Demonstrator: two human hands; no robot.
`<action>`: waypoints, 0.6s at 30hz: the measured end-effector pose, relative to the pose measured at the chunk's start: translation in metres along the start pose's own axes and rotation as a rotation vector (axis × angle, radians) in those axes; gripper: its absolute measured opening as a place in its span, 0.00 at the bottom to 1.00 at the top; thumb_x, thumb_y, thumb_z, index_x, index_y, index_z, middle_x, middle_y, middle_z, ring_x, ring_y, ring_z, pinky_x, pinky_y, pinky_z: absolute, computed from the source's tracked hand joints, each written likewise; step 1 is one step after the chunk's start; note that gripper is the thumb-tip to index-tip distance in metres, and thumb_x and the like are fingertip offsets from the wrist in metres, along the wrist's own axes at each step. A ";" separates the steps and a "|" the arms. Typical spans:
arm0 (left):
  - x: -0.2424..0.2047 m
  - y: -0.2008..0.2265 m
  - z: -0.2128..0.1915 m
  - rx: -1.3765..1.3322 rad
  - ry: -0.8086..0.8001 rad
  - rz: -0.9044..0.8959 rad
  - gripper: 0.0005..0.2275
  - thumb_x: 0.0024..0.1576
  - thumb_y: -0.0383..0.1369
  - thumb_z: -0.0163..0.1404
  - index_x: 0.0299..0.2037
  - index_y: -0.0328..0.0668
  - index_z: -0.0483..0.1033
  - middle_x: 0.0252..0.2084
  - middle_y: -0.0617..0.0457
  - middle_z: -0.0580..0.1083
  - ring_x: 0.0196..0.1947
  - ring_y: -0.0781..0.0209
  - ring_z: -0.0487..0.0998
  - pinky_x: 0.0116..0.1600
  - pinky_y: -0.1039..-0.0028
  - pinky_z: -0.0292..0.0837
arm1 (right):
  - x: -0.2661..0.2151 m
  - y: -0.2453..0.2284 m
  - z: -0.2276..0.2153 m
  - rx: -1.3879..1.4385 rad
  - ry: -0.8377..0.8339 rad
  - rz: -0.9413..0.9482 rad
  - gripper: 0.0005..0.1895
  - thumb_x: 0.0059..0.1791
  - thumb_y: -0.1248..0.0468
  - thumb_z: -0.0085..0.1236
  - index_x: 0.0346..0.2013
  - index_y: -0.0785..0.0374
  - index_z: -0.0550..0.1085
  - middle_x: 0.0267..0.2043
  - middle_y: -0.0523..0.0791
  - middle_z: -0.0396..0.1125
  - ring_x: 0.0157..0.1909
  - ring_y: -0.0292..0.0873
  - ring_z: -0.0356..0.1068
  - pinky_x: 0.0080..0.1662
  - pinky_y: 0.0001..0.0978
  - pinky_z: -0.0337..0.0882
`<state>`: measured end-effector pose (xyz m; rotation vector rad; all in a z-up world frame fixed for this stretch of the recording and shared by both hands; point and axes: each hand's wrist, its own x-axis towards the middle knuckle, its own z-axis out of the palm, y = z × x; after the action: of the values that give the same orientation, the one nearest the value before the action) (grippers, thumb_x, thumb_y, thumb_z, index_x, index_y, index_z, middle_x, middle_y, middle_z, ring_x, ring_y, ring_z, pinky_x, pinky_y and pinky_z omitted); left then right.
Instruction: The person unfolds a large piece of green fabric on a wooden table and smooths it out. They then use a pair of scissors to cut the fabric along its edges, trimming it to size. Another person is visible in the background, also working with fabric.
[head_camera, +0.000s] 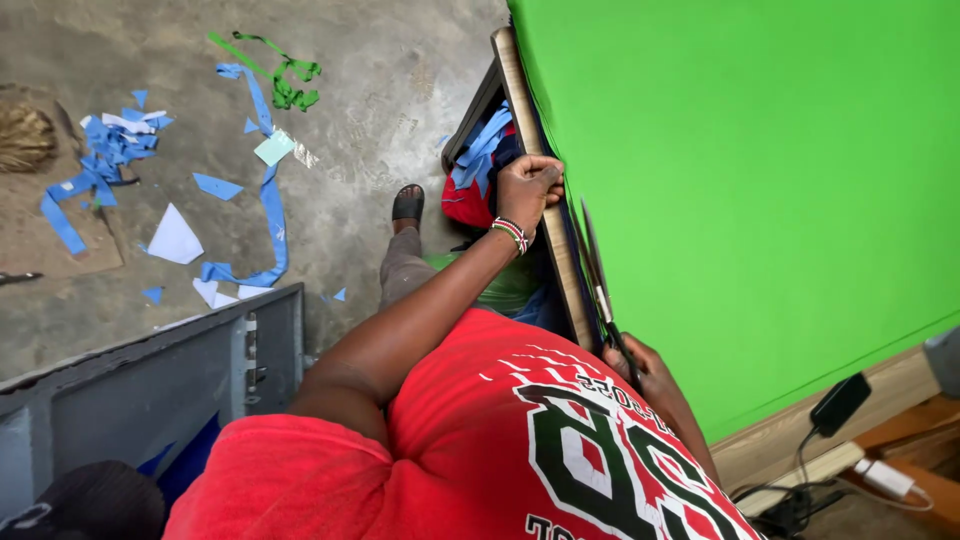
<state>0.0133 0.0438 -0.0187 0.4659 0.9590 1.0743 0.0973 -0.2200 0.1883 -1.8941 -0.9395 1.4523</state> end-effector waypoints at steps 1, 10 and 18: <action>0.003 -0.002 -0.001 -0.015 -0.010 -0.023 0.06 0.55 0.27 0.58 0.40 0.34 0.80 0.29 0.45 0.79 0.22 0.61 0.83 0.27 0.82 0.82 | 0.002 -0.010 0.003 -0.026 -0.029 0.019 0.16 0.51 0.51 0.60 0.31 0.61 0.77 0.19 0.44 0.66 0.25 0.36 0.62 0.29 0.30 0.64; 0.009 -0.004 0.001 -0.003 -0.023 -0.061 0.09 0.53 0.28 0.62 0.39 0.32 0.77 0.28 0.46 0.76 0.22 0.66 0.79 0.27 0.83 0.79 | 0.026 -0.045 0.015 -0.100 -0.023 0.130 0.17 0.52 0.50 0.60 0.31 0.61 0.76 0.20 0.43 0.65 0.26 0.34 0.59 0.31 0.29 0.59; 0.010 -0.005 -0.002 0.049 -0.007 -0.034 0.06 0.53 0.25 0.61 0.36 0.31 0.79 0.28 0.43 0.76 0.24 0.65 0.80 0.29 0.82 0.81 | 0.033 -0.060 0.016 -0.089 -0.012 0.119 0.17 0.52 0.52 0.61 0.30 0.63 0.76 0.18 0.43 0.65 0.24 0.34 0.61 0.29 0.26 0.59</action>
<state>0.0160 0.0501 -0.0277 0.4915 0.9851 1.0204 0.0755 -0.1574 0.2126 -2.0389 -0.9252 1.5139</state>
